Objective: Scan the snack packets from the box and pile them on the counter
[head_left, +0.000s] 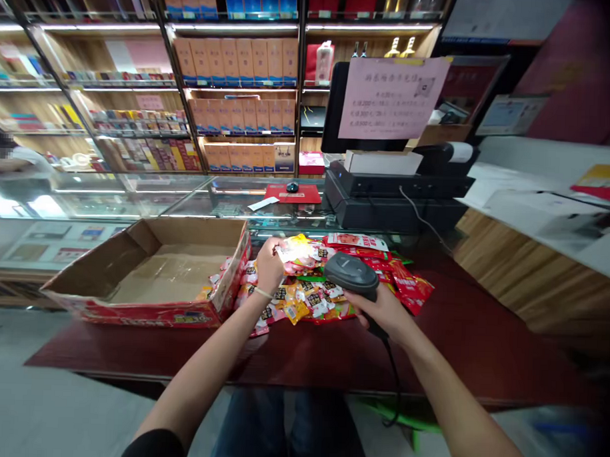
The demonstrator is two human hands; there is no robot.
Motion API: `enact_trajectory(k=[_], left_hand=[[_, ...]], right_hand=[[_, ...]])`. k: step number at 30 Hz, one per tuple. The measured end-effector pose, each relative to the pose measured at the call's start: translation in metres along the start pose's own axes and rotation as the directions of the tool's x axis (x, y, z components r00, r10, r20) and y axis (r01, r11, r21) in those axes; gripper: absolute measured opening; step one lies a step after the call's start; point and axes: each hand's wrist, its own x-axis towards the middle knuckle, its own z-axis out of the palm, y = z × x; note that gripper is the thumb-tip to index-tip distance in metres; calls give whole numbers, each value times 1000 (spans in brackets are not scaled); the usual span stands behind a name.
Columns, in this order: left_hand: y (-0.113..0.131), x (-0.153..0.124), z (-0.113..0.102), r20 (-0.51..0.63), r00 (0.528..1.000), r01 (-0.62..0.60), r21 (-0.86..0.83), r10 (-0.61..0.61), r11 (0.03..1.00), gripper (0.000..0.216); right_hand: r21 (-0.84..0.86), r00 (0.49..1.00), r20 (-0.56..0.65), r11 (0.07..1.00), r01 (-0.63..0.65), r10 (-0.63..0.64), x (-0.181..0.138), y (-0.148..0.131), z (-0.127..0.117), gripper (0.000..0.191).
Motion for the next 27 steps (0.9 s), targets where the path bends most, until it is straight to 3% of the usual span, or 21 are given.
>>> enact_trajectory(k=[2, 4, 7, 11, 14, 18, 25, 27], left_hand=[[-2, -1, 5, -2, 1000, -8, 75, 8, 997, 9], [-2, -1, 9, 35, 999, 3, 36, -5, 999, 9], [1, -1, 15, 161, 986, 55, -15, -52, 998, 12], [9, -6, 25, 401, 916, -40, 48, 17, 998, 7], [13, -10, 35, 498, 866, -121, 149, 31, 981, 10], [13, -7, 54, 494, 867, -28, 184, -68, 983, 16], [9, 12, 114, 357, 903, 281, -69, -239, 957, 13], [7, 16, 131, 332, 897, 349, -121, -293, 929, 22]], right_hand=[[-12, 1000, -5, 1000, 6, -6, -2, 5, -6, 36], [-20, 1000, -12, 1000, 8, -8, -4, 9, -14, 36], [-1, 1000, -24, 1000, 8, -8, -10, 11, -26, 35], [85, 994, -107, 996, -22, 31, -20, 12, -40, 37], [141, 985, -158, 989, -45, 67, -24, 17, -51, 38], [161, 979, -187, 985, -57, 87, -24, 28, -66, 37], [208, 961, -259, 977, -48, 102, -28, 30, -82, 36], [224, 956, -269, 973, -56, 116, -30, 29, -86, 38]])
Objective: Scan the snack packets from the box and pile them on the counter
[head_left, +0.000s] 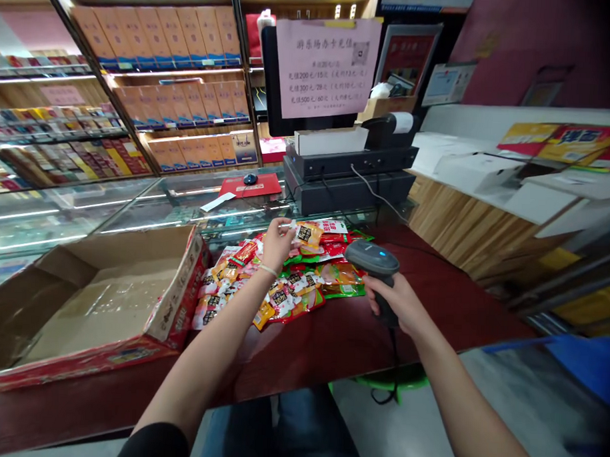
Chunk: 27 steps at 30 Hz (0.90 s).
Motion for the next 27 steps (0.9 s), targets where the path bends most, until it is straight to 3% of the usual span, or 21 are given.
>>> enact_trajectory(k=[3, 5, 8, 11, 17, 22, 27], left_hand=[[-8, 11, 9, 57, 998, 26, 142, -35, 990, 33], [-14, 14, 8, 121, 991, -92, 355, 52, 930, 38], [-20, 13, 1, 225, 940, -341, 580, 258, 739, 47], [-19, 9, -7, 290, 888, -456, 644, 355, 614, 51], [8, -2, -30, 305, 878, -473, 668, 369, 575, 34], [57, -21, -78, 319, 851, -514, 664, 417, 543, 22], [95, -33, -162, 221, 883, -424, 751, 413, 505, 18]], right_hand=[[8, 1000, -16, 1000, -21, 21, 0, 0, -4, 40], [5, 999, -20, 999, -33, 33, 1, 1, -6, 40], [0, 999, -6, 999, -38, 38, 4, 3, -5, 39], [0, 999, 17, 999, -43, 43, 8, 4, -1, 40], [-2, 999, 42, 1000, -8, 8, 12, -4, 15, 37], [-20, 996, 90, 1000, -8, 10, 19, -19, 45, 38], [-109, 977, 214, 994, 17, 7, 39, -32, 98, 39]])
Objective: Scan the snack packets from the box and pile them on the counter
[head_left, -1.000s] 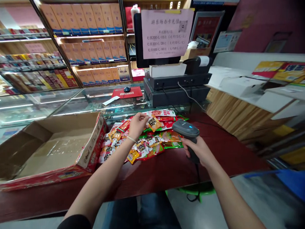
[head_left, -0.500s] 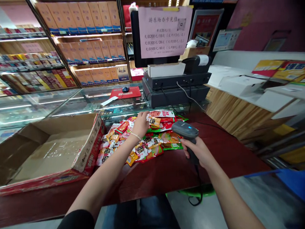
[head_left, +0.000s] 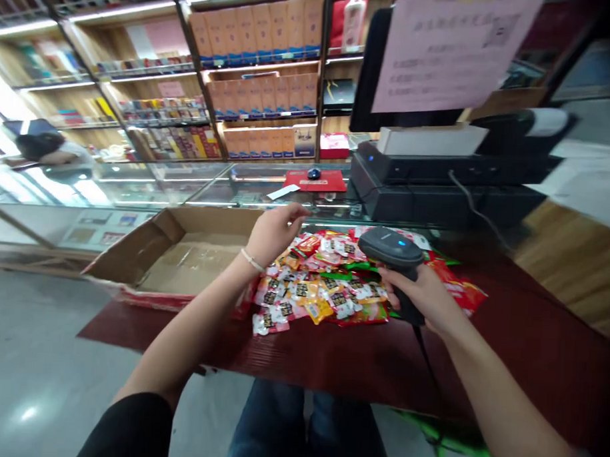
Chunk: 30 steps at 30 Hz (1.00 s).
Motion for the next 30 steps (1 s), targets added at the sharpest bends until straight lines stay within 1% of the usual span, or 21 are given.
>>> enact_trajectory(k=[3, 6, 10, 14, 16, 18, 20, 22, 23, 25, 26, 28, 30], left_hand=[[-43, -14, -39, -52, 995, 91, 85, -87, 992, 18], [-92, -31, -66, -59, 984, 173, 133, -166, 976, 18], [-148, -54, -86, 23, 962, 267, 110, -271, 957, 17], [-185, -64, -94, 134, 927, 348, 43, -350, 937, 16], [-199, -62, -91, 200, 910, 367, 15, -362, 930, 15], [-212, -56, -81, 263, 897, 371, -9, -356, 929, 15], [-222, -49, -65, 329, 882, 362, -15, -337, 932, 16], [-229, -43, -45, 419, 856, 331, 6, -303, 944, 19], [-230, -41, -34, 467, 839, 303, 21, -277, 953, 23], [-231, -42, -12, 537, 813, 239, 44, -225, 970, 38], [-231, -45, -3, 554, 807, 207, 55, -203, 977, 48], [-230, -51, 10, 558, 812, 144, 99, -175, 985, 66], [-229, -57, 16, 564, 811, 64, 176, -154, 982, 77]], right_hand=[[-106, 994, 112, 994, 32, -20, 21, -11, 37, 41], [-122, 983, 181, 992, 33, -10, 38, -21, 77, 40], [-137, 968, 251, 990, 29, 7, 59, -26, 126, 41], [-194, 956, 292, 980, 37, 22, 80, -25, 160, 39], [-216, 946, 324, 975, 55, 18, 89, -24, 171, 37], [-219, 937, 347, 974, 57, 23, 98, -24, 180, 36], [-204, 941, 335, 979, 26, 45, 104, -23, 186, 36], [-180, 954, 292, 983, -21, 74, 109, -21, 190, 37], [-170, 958, 273, 984, -43, 89, 112, -20, 191, 38], [-156, 962, 251, 985, -70, 109, 115, -17, 192, 39], [-155, 962, 248, 985, -74, 111, 116, -16, 191, 39], [-162, 962, 252, 985, -67, 107, 119, -14, 189, 40], [-170, 959, 264, 984, -56, 100, 120, -13, 187, 40]])
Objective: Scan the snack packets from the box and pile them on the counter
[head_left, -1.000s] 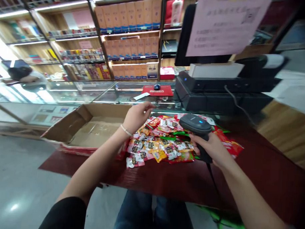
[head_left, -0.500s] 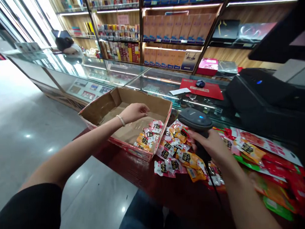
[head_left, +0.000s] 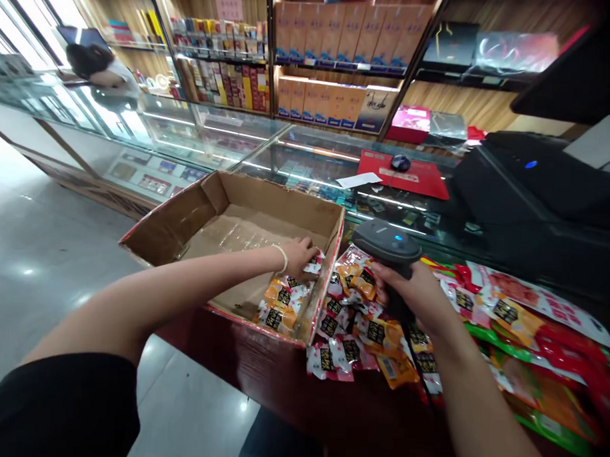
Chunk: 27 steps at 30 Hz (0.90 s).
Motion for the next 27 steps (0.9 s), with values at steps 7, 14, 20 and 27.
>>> enact_trajectory(k=[7, 14, 20, 27], left_hand=[[2, 1, -29, 54, 994, 90, 118, -97, 989, 16], [15, -22, -75, -265, 894, 163, -559, -362, 813, 15], [53, -44, -79, -140, 840, -24, -975, -524, 222, 30], [66, -44, -74, -245, 771, -177, -969, -588, 173, 28]], right_hand=[[-54, 995, 13, 993, 101, -101, -8, -6, -4, 37], [-5, 987, 41, 988, 154, -154, -25, -9, -6, 36], [47, 965, 14, 964, 262, -263, -40, -11, -7, 47], [-23, 969, 84, 972, 235, -233, -45, -6, -13, 37]])
